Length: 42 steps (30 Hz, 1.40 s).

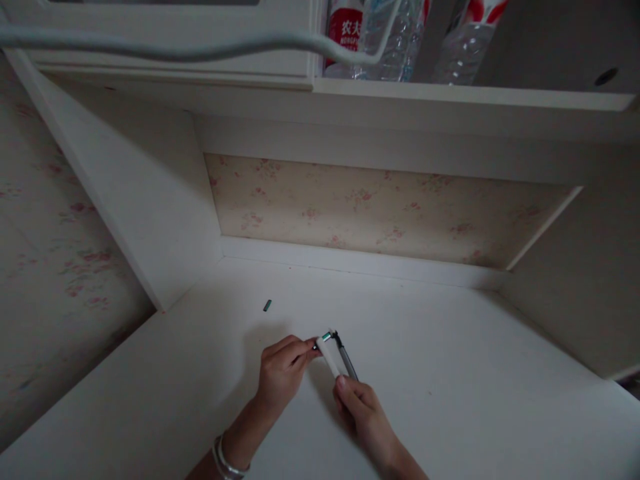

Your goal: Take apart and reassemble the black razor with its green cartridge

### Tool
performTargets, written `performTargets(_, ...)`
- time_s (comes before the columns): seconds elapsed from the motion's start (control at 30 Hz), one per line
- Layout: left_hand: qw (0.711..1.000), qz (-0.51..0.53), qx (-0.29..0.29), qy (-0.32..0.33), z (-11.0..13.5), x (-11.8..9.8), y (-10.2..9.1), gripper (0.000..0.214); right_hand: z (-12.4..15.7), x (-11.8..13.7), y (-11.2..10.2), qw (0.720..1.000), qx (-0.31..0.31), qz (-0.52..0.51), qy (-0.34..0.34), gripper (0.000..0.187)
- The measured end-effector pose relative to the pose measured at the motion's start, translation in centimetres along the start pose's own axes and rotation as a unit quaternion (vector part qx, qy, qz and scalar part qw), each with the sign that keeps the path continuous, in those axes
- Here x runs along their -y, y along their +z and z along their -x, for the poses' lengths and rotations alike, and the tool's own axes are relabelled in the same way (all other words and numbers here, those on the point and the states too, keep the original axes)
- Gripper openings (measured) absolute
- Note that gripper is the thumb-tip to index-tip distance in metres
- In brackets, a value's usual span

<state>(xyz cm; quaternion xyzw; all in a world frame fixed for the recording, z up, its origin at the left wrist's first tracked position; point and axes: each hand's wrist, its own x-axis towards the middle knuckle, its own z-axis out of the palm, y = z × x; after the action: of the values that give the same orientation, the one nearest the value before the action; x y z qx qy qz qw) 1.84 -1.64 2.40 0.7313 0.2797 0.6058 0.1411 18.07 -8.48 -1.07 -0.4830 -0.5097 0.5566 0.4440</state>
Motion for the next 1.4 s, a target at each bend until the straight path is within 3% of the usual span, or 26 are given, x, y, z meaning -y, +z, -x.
performTargets(0.13,1.0,0.009,0.0,0.004,-0.01,-0.06,0.0,0.013,-0.17,0.1,-0.19,0.999,-0.042,0.003,-0.001,0.053)
performTargets(0.3,1.0,-0.004,0.003,0.006,0.06,-0.02,-0.1,0.009,0.11,0.24,0.19,1.0,-0.001,0.013,-0.007,0.054)
performTargets(0.53,1.0,0.004,0.009,0.008,-0.03,0.04,0.01,0.014,0.01,0.4,0.15,0.999,-0.039,0.018,-0.007,0.055)
performTargets(0.73,1.0,-0.026,0.007,0.009,-0.25,-0.24,-0.14,0.006,0.23,0.62,0.62,1.0,0.001,0.015,-0.007,0.055)
performTargets(0.9,1.0,0.009,0.005,0.005,-0.11,-0.13,0.0,0.015,0.04,0.83,0.28,0.998,-0.055,0.018,-0.003,0.056)
performTargets(1.1,0.999,-0.038,0.008,0.001,-0.16,-0.21,-0.15,0.006,0.49,0.64,0.63,1.0,0.003,0.027,-0.008,0.054)
performTargets(1.3,1.0,-0.008,0.001,0.008,-0.02,-0.11,-0.01,0.014,0.13,0.59,0.39,0.999,-0.049,0.02,-0.001,0.055)
performTargets(1.4,1.0,-0.015,0.002,-0.004,0.05,-0.08,-0.01,0.01,0.2,0.63,0.56,1.0,-0.022,0.018,-0.001,0.054)
